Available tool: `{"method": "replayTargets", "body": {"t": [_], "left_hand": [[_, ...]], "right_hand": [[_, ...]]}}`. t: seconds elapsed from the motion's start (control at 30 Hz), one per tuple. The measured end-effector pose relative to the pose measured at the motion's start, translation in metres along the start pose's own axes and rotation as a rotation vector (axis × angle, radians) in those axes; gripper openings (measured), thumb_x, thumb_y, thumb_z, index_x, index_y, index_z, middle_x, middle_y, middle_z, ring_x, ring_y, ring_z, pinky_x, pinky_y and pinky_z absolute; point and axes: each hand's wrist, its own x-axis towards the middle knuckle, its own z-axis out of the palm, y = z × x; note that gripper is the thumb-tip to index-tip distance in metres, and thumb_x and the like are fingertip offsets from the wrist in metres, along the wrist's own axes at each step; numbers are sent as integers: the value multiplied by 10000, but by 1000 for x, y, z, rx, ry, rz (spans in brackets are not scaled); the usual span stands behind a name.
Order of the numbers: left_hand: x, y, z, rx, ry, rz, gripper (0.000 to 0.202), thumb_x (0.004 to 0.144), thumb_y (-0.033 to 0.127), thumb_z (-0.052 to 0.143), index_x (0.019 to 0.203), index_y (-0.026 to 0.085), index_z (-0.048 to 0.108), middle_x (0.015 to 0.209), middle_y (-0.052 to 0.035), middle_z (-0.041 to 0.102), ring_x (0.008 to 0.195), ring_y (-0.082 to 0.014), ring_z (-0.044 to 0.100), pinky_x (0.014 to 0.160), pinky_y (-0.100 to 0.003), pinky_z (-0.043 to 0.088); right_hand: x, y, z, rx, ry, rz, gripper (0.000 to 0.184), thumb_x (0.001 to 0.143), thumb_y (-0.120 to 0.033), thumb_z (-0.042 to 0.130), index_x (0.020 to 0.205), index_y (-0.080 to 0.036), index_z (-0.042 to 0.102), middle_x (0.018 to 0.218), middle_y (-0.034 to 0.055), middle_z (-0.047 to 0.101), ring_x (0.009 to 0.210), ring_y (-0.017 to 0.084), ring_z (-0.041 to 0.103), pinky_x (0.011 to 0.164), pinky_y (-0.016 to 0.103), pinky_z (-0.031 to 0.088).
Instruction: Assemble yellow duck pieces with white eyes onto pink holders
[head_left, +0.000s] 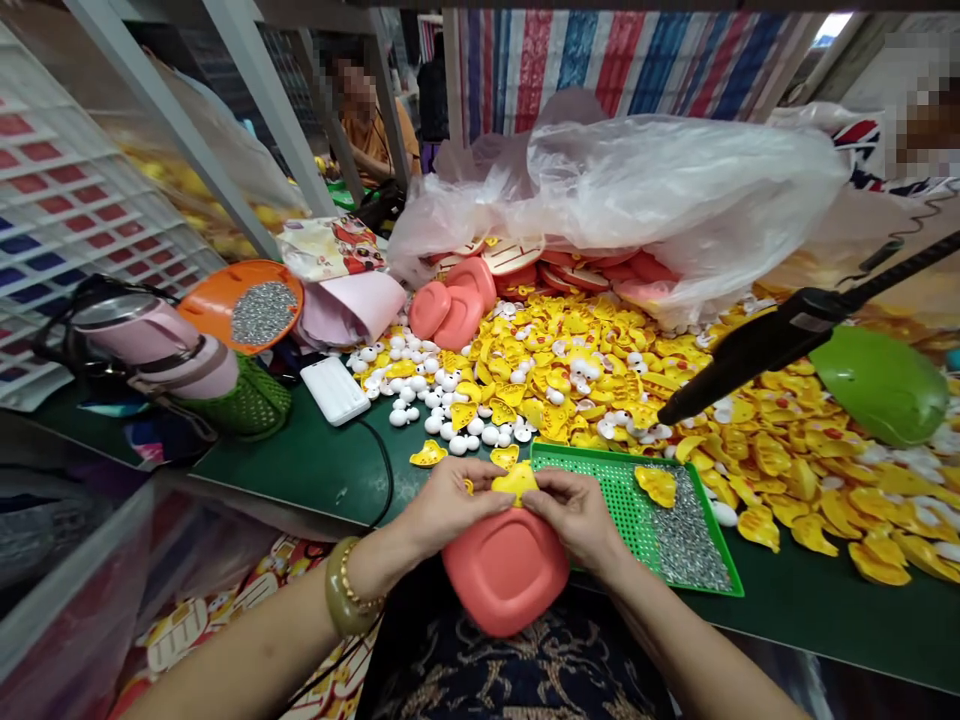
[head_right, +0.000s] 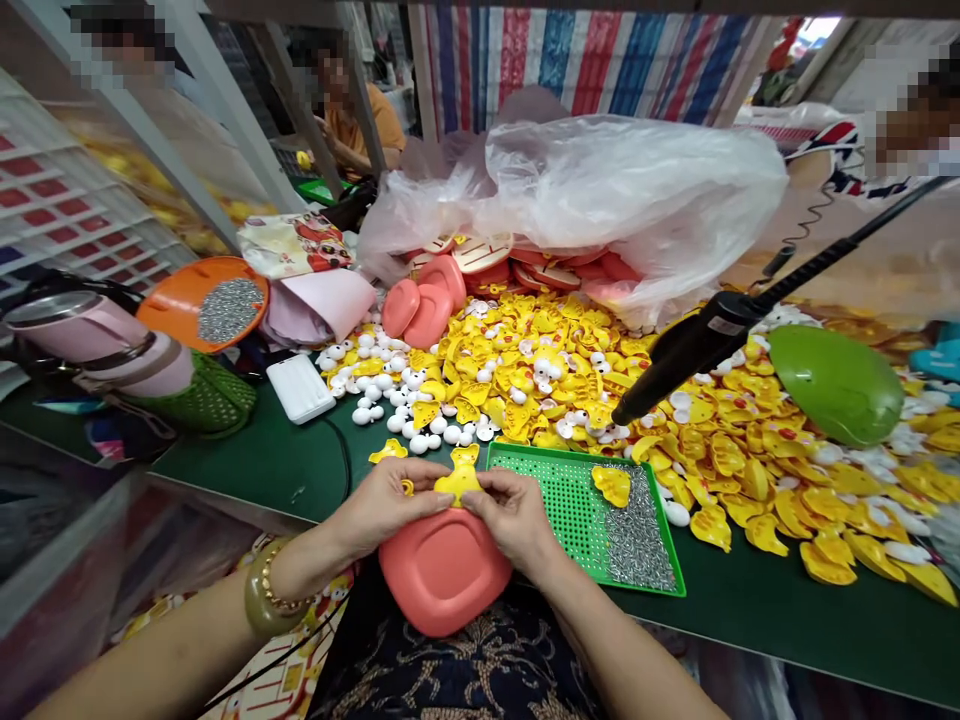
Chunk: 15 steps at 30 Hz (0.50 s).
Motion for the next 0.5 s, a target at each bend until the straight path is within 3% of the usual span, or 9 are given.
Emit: {"method": "replayTargets", "body": {"t": [0.1, 0.17, 0.27, 0.37, 0.5], "left_hand": [[-9, -4, -19, -77, -34, -89, 327, 617, 335, 761, 871, 130, 741, 814, -74, 729, 668, -154, 617, 615, -239, 470], [-17, -6, -30, -77, 4, -105, 319, 605, 332, 772, 846, 125, 746, 797, -76, 731, 648, -150, 614, 598, -230, 462], [-29, -7, -37, -69, 81, -110, 288, 608, 309, 771, 828, 124, 752, 759, -70, 734, 601, -135, 605, 570, -217, 451], [-39, -2, -32, 11, 112, -38, 266, 640, 282, 751, 862, 136, 754, 793, -66, 743, 618, -136, 621, 582, -218, 468], [-51, 14, -13, 235, 143, 170, 237, 695, 229, 700, 905, 130, 747, 825, -66, 745, 690, -171, 660, 619, -241, 515]], "right_hand": [[3, 5, 16, -34, -53, -55, 147, 705, -340, 660, 704, -202, 714, 678, 27, 672, 610, 141, 586, 573, 287, 497], [11, 3, 20, -127, -187, -63, 163, 749, -339, 629, 734, -203, 716, 702, 26, 694, 618, 143, 599, 568, 282, 499], [38, -5, 18, -577, -278, -78, 192, 831, -299, 565, 883, -196, 718, 821, 50, 727, 701, 158, 638, 614, 287, 518], [73, -7, 18, -939, -161, -115, 216, 814, -230, 589, 982, -143, 693, 983, 143, 700, 905, 240, 639, 784, 385, 505], [101, 1, 25, -1018, -195, -126, 200, 748, -124, 608, 932, -108, 686, 945, 183, 672, 985, 305, 609, 846, 444, 468]]}}
